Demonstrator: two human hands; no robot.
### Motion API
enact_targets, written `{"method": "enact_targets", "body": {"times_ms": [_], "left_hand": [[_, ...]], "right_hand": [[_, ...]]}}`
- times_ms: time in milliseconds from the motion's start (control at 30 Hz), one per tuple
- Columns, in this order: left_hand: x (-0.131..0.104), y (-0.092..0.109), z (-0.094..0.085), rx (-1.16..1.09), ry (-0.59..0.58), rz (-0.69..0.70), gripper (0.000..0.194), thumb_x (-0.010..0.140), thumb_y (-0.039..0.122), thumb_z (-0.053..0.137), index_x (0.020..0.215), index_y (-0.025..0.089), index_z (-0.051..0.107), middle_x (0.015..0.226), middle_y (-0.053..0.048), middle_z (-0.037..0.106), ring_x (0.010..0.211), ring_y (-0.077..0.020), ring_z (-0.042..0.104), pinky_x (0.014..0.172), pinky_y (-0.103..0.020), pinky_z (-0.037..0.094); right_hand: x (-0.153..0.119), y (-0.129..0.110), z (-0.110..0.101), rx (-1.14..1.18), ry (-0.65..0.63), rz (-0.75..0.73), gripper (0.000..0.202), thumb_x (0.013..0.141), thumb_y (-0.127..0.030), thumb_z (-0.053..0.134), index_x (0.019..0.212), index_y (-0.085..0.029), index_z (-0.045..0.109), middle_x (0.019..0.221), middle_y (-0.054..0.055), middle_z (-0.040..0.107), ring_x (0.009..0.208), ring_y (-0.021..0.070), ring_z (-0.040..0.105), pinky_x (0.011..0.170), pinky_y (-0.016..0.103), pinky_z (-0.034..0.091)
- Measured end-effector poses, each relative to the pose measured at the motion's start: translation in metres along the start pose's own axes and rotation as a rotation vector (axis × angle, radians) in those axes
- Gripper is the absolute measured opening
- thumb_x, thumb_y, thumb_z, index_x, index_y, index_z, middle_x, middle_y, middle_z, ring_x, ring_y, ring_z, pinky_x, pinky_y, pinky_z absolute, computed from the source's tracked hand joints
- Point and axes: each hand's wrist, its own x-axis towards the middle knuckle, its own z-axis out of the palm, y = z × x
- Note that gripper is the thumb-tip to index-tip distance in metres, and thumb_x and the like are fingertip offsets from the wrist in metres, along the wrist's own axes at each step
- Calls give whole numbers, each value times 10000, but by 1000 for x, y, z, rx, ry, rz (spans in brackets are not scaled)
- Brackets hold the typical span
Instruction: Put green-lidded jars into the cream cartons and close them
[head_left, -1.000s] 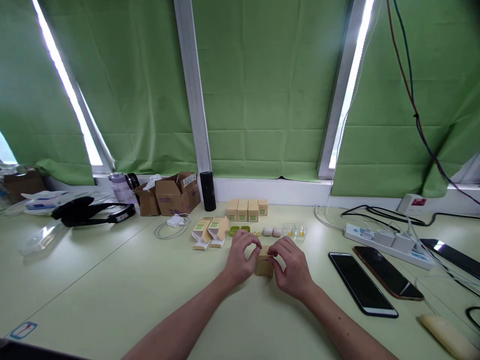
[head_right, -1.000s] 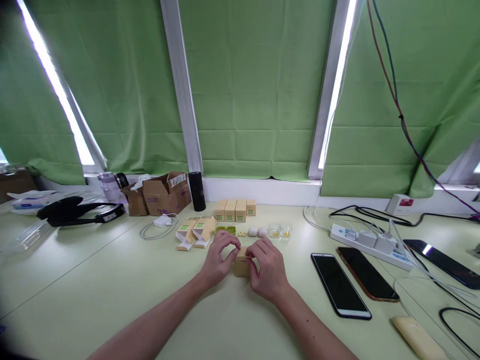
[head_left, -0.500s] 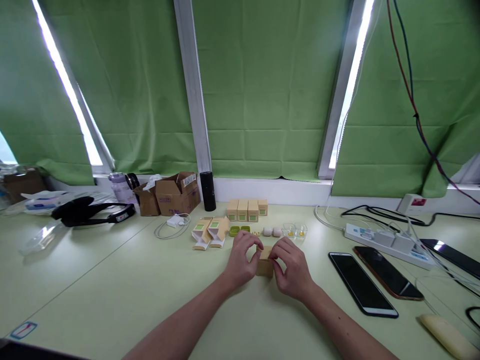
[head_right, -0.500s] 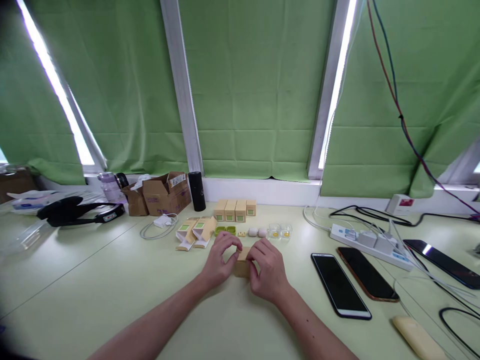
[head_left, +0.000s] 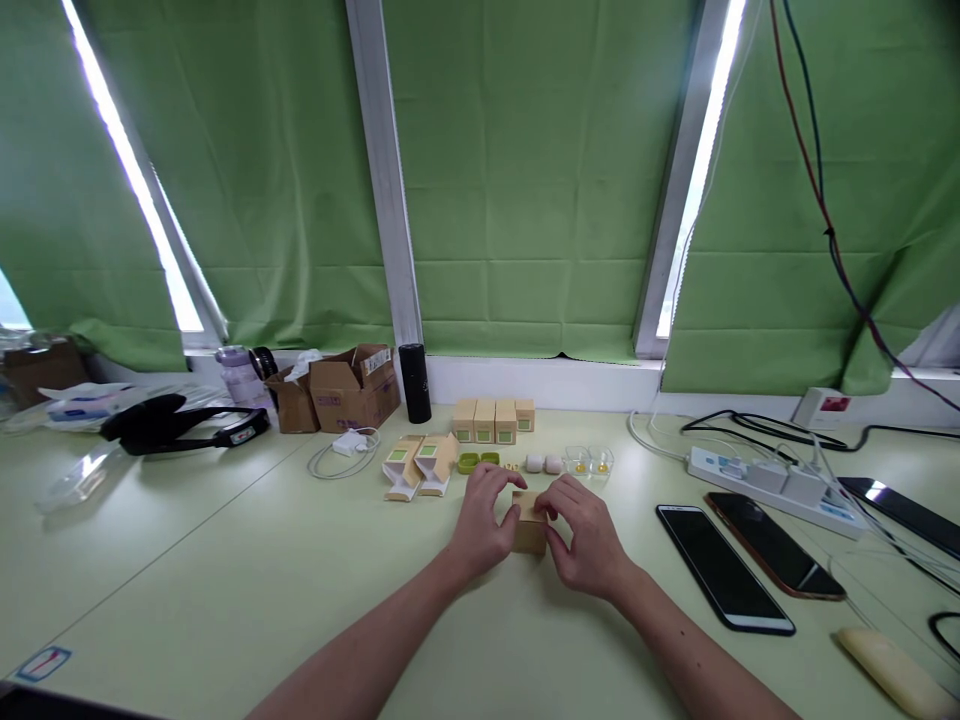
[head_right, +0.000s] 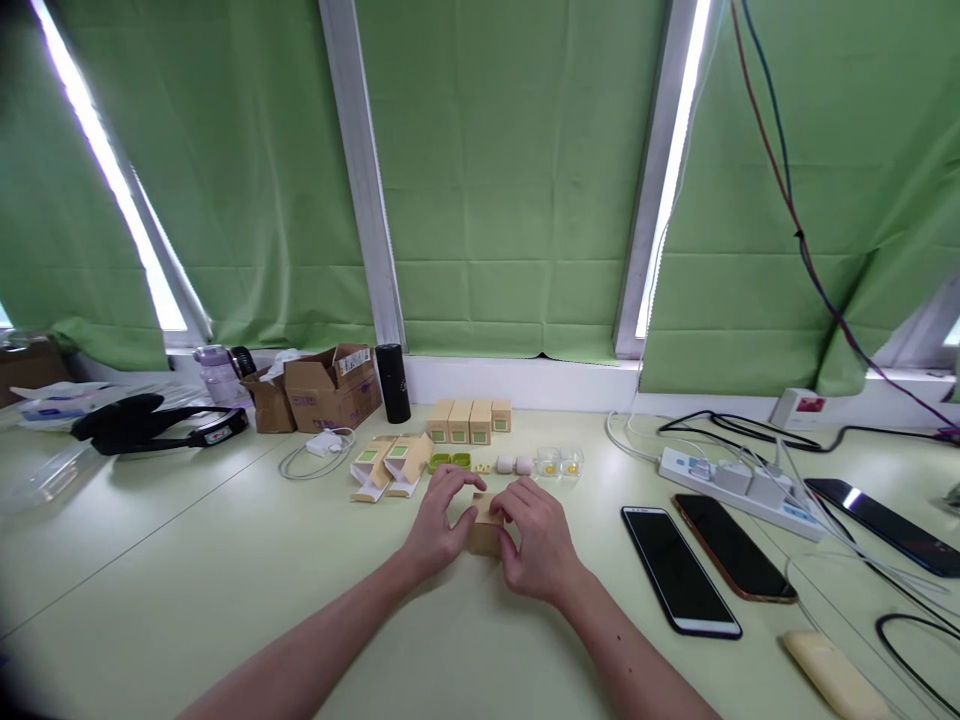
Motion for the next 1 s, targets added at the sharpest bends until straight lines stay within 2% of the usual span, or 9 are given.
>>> {"method": "enact_targets", "body": {"times_ms": [100, 267, 600, 733, 867, 1000], "left_hand": [[0, -5, 2, -6, 34, -58, 289, 802, 114, 551, 1051, 231, 642, 1086, -79, 653, 1100, -281, 579, 1005, -466, 479], [1, -11, 5, -5, 57, -125, 260, 834, 117, 540, 1051, 228, 630, 1020, -73, 657, 1064, -278, 606, 995, -475, 486], [2, -11, 5, 55, 116, -128, 186, 883, 127, 526, 981, 243, 633, 865, -49, 672, 994, -278, 609, 924, -446, 480], [3, -11, 5, 34, 156, -150, 204, 863, 107, 530, 970, 239, 643, 912, -60, 660, 1020, -280, 612, 947, -459, 490], [2, -11, 6, -44, 128, -183, 269, 837, 89, 534, 1033, 228, 655, 1056, -80, 667, 1098, -276, 618, 1024, -480, 480], [1, -12, 8, -71, 102, -192, 316, 836, 84, 527, 1090, 231, 643, 1066, -77, 670, 1084, -270, 636, 1042, -488, 473]], "right_hand": [[-1, 4, -3, -16, -35, 30, 362, 714, -81, 585, 1034, -239, 526, 855, 29, 592, 778, 231, 553, 668, 350, 426], [-1, 9, -5, -49, -61, 77, 423, 718, -76, 582, 1102, -241, 515, 865, 22, 579, 778, 226, 561, 677, 342, 435], [-6, 27, 13, -161, 62, 303, 290, 838, -106, 524, 1090, -248, 533, 847, 7, 612, 722, 203, 586, 604, 297, 389], [-5, 21, 4, -63, 37, 223, 299, 839, -128, 542, 1114, -246, 526, 821, -2, 588, 720, 201, 578, 629, 310, 407], [-3, 11, -4, -30, -36, 95, 367, 788, -116, 575, 1126, -244, 513, 835, 7, 572, 744, 212, 569, 648, 323, 411], [-4, 10, -2, -57, -58, 86, 437, 746, -79, 560, 1144, -243, 486, 842, 9, 566, 754, 216, 569, 649, 324, 407]]}}
